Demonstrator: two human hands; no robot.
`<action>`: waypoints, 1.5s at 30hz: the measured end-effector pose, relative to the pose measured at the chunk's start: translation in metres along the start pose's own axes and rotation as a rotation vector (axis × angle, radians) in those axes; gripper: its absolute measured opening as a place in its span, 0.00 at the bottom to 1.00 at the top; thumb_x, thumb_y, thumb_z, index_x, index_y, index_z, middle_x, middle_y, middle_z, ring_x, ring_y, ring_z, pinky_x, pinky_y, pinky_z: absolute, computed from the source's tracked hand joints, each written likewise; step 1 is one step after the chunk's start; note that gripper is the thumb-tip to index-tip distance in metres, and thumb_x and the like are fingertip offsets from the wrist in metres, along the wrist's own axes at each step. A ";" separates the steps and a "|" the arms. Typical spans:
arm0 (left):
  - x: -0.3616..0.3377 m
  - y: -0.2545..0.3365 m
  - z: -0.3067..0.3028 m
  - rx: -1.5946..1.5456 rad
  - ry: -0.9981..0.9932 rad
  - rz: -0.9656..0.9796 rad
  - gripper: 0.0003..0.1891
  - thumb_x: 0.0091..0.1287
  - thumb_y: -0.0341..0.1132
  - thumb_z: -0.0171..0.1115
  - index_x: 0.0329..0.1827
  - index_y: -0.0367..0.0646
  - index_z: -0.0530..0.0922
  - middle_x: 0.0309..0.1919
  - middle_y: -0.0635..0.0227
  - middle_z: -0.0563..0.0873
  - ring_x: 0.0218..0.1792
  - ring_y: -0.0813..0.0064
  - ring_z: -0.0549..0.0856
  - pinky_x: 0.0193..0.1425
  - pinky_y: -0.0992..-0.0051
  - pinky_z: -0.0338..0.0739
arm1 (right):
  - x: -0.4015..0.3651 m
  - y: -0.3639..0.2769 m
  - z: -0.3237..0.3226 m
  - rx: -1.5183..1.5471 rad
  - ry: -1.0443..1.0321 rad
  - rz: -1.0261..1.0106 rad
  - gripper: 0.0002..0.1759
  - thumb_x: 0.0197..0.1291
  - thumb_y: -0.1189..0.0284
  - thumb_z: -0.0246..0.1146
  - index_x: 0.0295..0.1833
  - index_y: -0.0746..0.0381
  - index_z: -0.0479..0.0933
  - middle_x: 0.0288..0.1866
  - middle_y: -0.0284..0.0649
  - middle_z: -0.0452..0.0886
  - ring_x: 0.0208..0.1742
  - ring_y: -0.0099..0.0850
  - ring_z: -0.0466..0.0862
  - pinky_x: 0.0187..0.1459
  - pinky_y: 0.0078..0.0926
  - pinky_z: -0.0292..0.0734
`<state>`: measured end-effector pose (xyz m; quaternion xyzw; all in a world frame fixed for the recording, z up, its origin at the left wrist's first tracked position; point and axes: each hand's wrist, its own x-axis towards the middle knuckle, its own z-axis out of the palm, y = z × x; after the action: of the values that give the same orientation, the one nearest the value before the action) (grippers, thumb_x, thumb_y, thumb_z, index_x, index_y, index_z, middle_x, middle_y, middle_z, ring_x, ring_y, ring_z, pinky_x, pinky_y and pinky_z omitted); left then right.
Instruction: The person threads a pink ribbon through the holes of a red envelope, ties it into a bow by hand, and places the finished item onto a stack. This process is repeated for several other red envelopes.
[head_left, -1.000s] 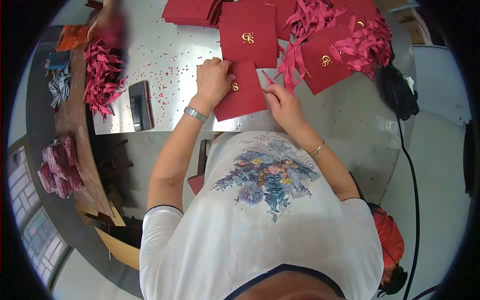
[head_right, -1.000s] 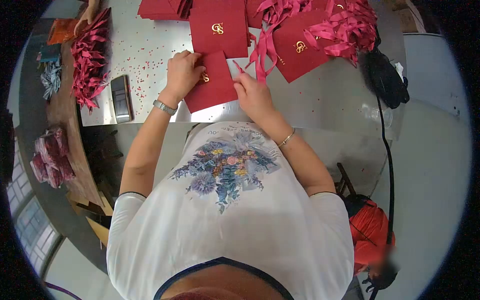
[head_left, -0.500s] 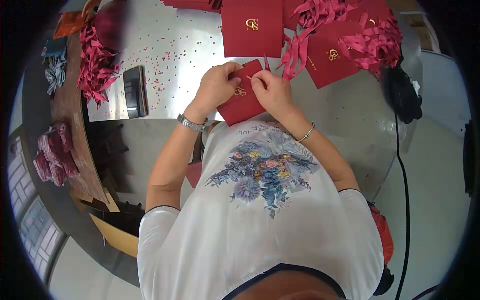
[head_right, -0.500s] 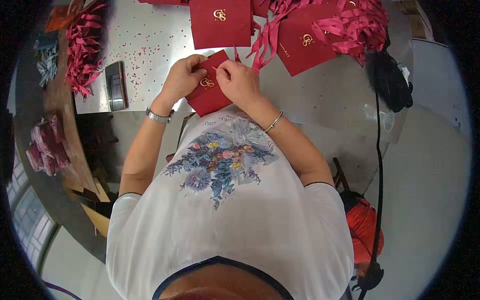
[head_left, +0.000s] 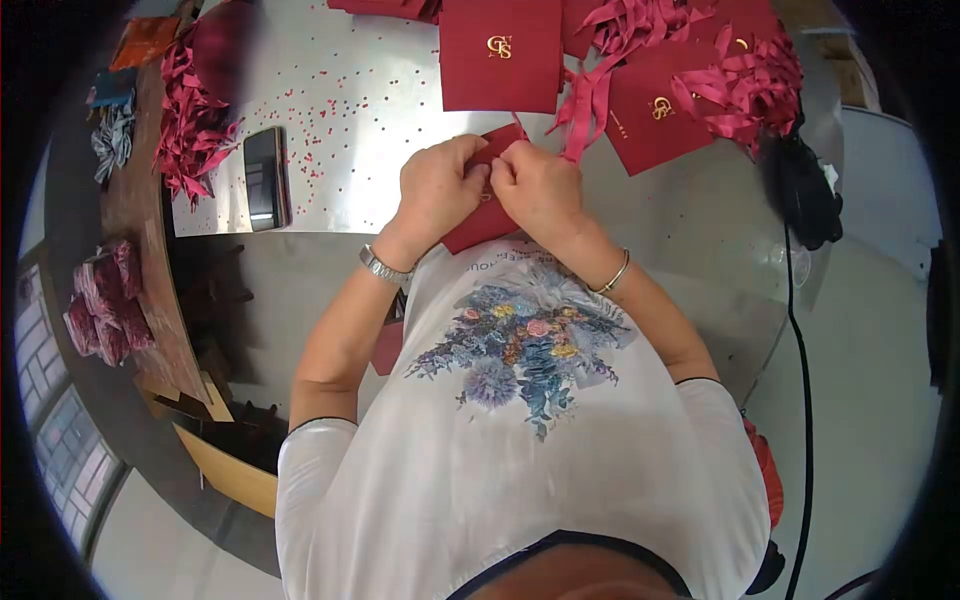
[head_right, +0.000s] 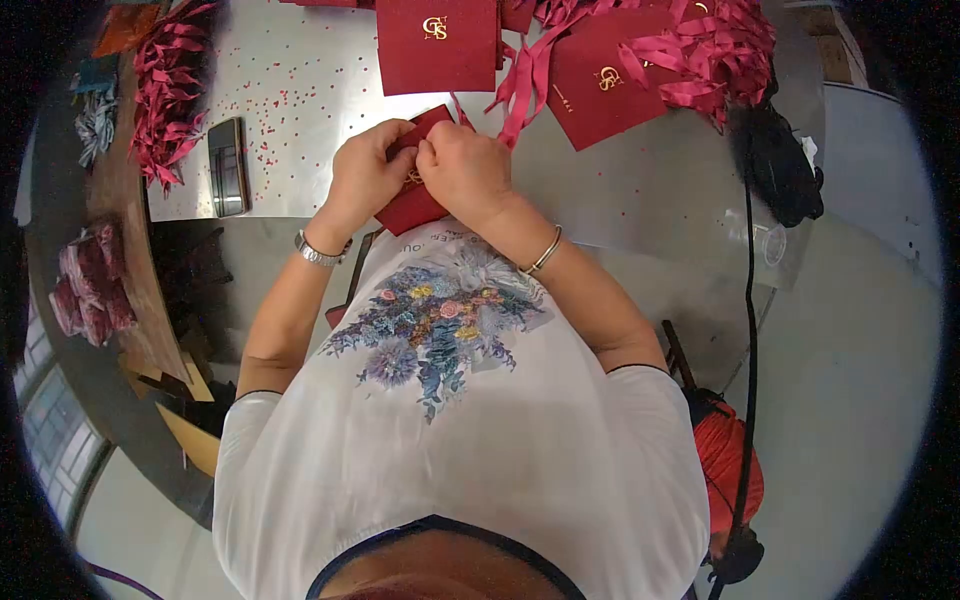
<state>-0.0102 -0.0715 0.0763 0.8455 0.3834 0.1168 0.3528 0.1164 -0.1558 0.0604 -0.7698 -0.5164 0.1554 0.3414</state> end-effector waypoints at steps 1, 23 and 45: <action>-0.001 0.000 0.000 -0.003 0.001 0.001 0.12 0.58 0.33 0.62 0.45 0.43 0.82 0.33 0.58 0.87 0.36 0.58 0.86 0.40 0.63 0.79 | 0.001 -0.002 -0.003 -0.052 -0.013 -0.058 0.09 0.55 0.67 0.62 0.29 0.61 0.76 0.26 0.47 0.82 0.26 0.47 0.82 0.29 0.46 0.77; 0.019 -0.016 -0.036 -0.335 -0.439 -0.098 0.12 0.68 0.34 0.56 0.47 0.37 0.82 0.37 0.57 0.88 0.39 0.69 0.85 0.48 0.72 0.78 | -0.004 -0.009 -0.005 -0.005 -0.131 -0.181 0.06 0.57 0.70 0.64 0.34 0.61 0.76 0.29 0.45 0.81 0.32 0.45 0.82 0.32 0.41 0.75; 0.011 -0.075 -0.025 0.056 0.456 -0.027 0.11 0.68 0.30 0.56 0.50 0.39 0.78 0.41 0.52 0.84 0.43 0.55 0.84 0.45 0.61 0.78 | -0.003 0.043 0.012 -0.067 -0.363 -0.024 0.16 0.54 0.60 0.67 0.35 0.63 0.75 0.32 0.50 0.81 0.37 0.50 0.82 0.38 0.47 0.76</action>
<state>-0.0567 -0.0161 0.0415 0.8015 0.4675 0.2897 0.2347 0.1372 -0.1643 0.0218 -0.7339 -0.5836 0.2703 0.2185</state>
